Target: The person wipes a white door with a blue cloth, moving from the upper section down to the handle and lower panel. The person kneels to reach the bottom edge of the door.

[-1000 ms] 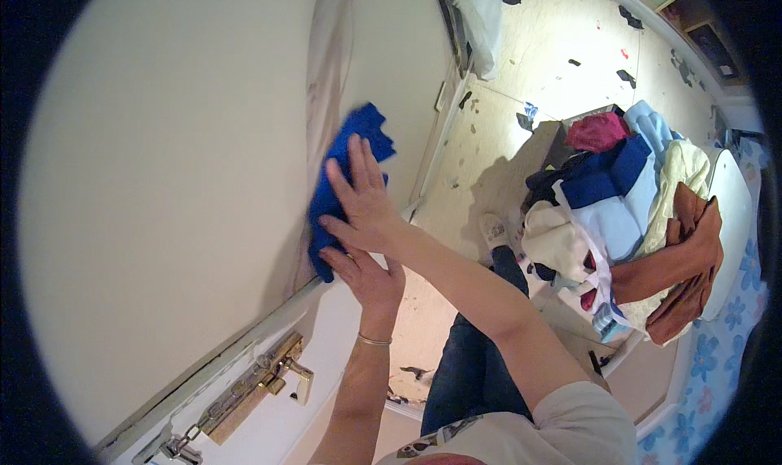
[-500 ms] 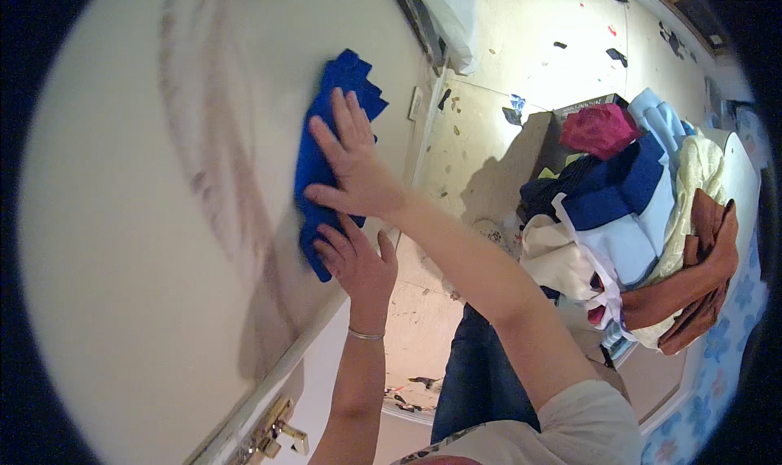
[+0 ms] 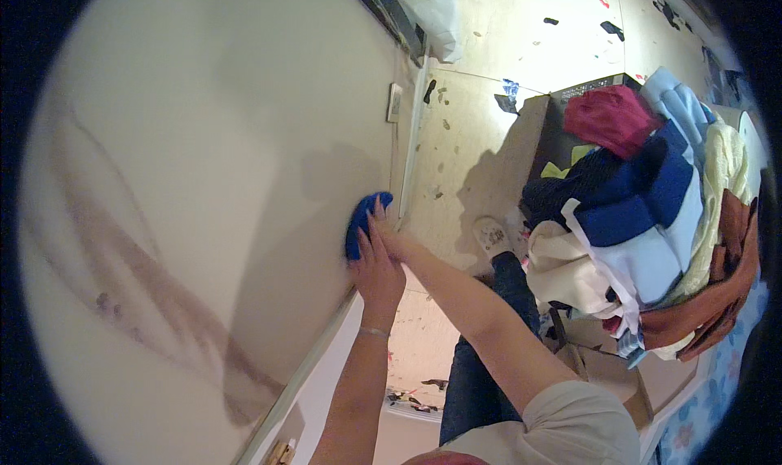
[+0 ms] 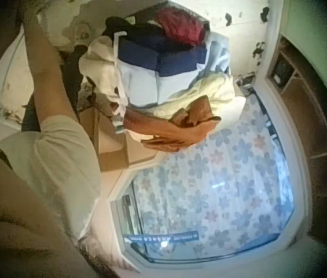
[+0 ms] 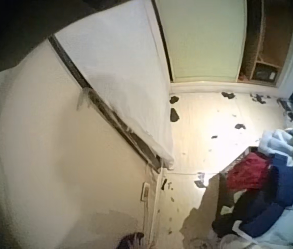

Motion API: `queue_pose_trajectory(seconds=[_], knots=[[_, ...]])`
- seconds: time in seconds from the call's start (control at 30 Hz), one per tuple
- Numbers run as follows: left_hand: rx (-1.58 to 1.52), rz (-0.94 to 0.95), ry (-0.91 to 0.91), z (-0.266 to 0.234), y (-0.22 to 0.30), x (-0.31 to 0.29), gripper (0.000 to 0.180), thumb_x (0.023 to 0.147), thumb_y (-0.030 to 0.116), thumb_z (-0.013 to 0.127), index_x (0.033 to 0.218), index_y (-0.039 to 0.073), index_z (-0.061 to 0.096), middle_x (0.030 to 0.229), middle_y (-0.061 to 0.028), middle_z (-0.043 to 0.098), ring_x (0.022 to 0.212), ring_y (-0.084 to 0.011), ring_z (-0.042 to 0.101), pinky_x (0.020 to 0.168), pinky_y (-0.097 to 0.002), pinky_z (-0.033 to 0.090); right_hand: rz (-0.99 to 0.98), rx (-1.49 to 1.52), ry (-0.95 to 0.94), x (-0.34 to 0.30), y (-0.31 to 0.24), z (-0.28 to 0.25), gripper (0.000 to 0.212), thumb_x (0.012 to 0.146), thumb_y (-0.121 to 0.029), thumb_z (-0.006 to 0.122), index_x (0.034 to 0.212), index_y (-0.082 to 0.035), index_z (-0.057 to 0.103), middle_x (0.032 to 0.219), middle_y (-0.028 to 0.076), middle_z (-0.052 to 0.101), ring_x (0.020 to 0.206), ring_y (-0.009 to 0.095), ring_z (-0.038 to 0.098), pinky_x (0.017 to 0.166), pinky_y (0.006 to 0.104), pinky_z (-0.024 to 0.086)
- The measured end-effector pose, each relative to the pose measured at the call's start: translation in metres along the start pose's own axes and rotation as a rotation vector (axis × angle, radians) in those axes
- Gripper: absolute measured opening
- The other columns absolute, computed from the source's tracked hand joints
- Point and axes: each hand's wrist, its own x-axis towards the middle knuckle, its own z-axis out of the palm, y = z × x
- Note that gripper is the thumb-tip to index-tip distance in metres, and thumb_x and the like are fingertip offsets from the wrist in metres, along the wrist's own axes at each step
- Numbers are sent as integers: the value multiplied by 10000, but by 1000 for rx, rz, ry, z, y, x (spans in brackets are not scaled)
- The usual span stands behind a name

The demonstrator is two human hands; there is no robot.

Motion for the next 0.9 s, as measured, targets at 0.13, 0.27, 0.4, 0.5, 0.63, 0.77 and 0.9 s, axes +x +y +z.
queue_pose_trajectory(seconds=[0.13,0.27,0.4,0.5,0.63,0.77,0.9], knots=[[-113,-35,113,-45,4,-24,815,770,135,593,1439,-5,149,1383,-331,313,1218,-462,401,1000,-529,329,-634,-451,412,-22,-4,32,770,929,-247,483,1461,-30,-29,1478,308,-133,1391,429,-37,1126,453,56],[-129,-108,260,-111,3,-48,772,786,138,579,1417,-34,168,1374,-400,241,1224,-561,313,1044,-557,262,-497,80,400,-57,-107,33,835,868,-248,560,1471,-45,20,1483,313,-84,1361,511,13,1108,525,60],[-93,-176,349,-184,11,-65,743,799,193,588,1385,-71,215,1351,-432,234,1216,-588,295,1055,-563,238,-667,15,536,-83,-191,29,818,859,-250,556,1466,-19,59,1483,322,-48,1368,489,4,1104,529,17],[-88,-169,442,-228,3,-86,750,808,236,568,1381,-85,208,1358,-443,194,1239,-588,259,1066,-573,204,-811,-83,570,-114,-253,33,815,846,-270,570,1465,-24,99,1484,322,-35,1361,505,3,1097,549,20],[-90,-186,565,-286,0,-104,743,814,241,550,1382,-90,203,1368,-446,160,1261,-586,220,1051,-595,198,-892,-182,577,-156,-330,33,806,829,-326,572,1457,-29,164,1489,312,-8,1333,554,37,1074,586,66],[1,-199,815,-351,-11,-129,762,818,261,554,1383,-101,193,1384,-448,114,1283,-587,175,1016,-607,221,-968,-347,509,-222,-419,39,733,817,-350,546,1431,-49,282,1486,302,89,1302,546,150,1044,597,113],[-3,-221,992,-411,-15,-142,718,802,276,589,1332,-124,317,1330,-465,233,1195,-623,291,971,-619,270,-1130,-401,543,-260,-477,41,655,799,-343,500,1383,-67,389,1477,219,255,1294,456,244,1045,595,85]])
